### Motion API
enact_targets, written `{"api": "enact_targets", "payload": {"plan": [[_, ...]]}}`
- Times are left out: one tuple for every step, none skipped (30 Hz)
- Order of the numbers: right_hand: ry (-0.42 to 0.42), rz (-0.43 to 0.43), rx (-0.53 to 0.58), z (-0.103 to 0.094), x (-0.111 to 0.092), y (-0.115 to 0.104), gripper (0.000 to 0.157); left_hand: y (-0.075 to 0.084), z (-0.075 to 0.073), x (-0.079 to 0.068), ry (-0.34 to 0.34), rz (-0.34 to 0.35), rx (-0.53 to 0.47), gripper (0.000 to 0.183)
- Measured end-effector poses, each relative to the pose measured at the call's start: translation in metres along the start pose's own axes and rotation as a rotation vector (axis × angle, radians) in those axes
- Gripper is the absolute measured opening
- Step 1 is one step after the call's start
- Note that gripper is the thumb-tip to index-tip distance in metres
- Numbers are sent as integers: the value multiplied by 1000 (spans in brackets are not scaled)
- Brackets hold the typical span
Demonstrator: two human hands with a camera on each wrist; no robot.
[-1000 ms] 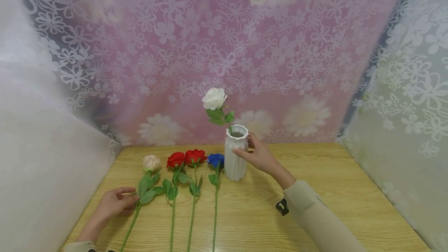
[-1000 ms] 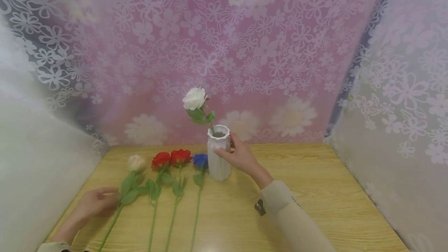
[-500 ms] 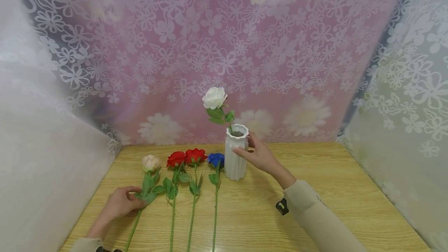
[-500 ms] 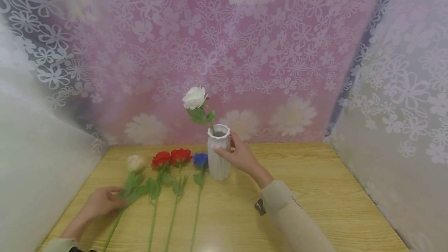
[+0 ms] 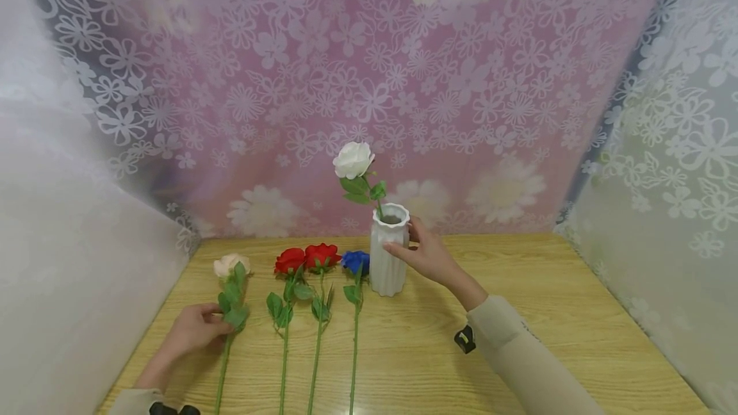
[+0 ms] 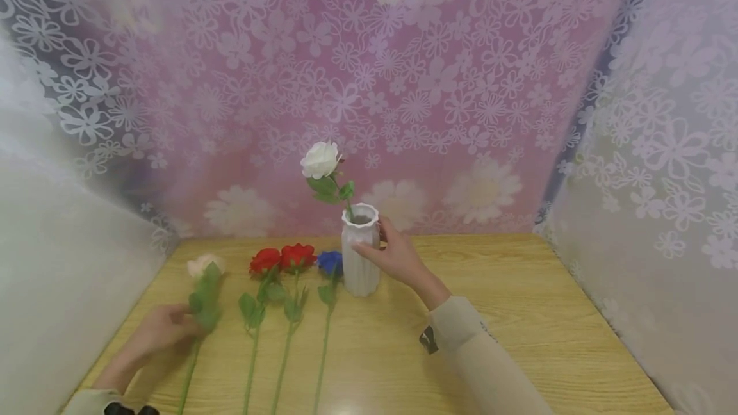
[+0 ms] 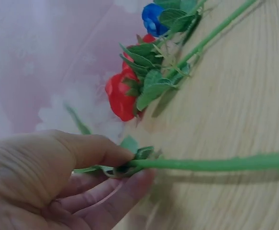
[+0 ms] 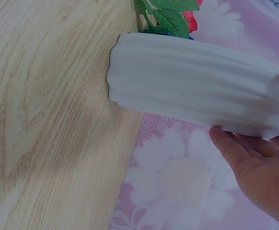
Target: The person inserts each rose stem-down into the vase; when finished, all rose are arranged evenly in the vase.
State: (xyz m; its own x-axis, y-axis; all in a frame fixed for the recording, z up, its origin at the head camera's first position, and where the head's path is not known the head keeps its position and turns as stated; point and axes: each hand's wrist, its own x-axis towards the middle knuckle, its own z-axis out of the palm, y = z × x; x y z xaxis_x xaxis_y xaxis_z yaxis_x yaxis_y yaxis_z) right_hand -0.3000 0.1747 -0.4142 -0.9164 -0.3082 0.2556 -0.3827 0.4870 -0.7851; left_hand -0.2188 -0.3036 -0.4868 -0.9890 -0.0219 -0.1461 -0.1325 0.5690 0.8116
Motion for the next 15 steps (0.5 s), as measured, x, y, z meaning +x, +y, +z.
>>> {"api": "enact_targets", "payload": {"plan": [[1,-3,1,0,0,0,81,2,-2,0,6,6,16,60],[0,-7,0,0,0,0,81,4,-3,0,16,7,21,61],[0,-10,-1,0,0,0,81,6,-4,0,18,12,-1,61],[1,-15,-1,0,1,0,81,8,-6,0,28,19,11,63],[2,-15,-2,0,1,0,81,10,-6,0,32,31,-11,62],[2,-18,-5,0,1,0,81,12,-7,0,37,38,-29,62],[3,-15,-6,0,1,0,81,14,-7,0,43,51,-40,61],[3,-14,-7,0,1,0,81,16,-7,0,50,68,-65,59],[3,-16,-9,0,1,0,82,18,-7,0,55,89,-89,57],[4,-14,-9,0,1,0,82,21,-8,0,61,106,-100,56],[4,-10,-9,0,1,0,82,24,-8,-1,62,130,-129,54],[4,-8,-10,0,1,0,83,27,-8,-2,71,146,-129,54],[3,-8,-10,0,1,0,83,30,-8,-2,80,166,-133,53],[2,-8,-10,0,1,0,83,33,-7,-3,92,189,-137,51],[2,-8,-11,0,1,0,83,36,-7,-3,103,206,-141,50]]}}
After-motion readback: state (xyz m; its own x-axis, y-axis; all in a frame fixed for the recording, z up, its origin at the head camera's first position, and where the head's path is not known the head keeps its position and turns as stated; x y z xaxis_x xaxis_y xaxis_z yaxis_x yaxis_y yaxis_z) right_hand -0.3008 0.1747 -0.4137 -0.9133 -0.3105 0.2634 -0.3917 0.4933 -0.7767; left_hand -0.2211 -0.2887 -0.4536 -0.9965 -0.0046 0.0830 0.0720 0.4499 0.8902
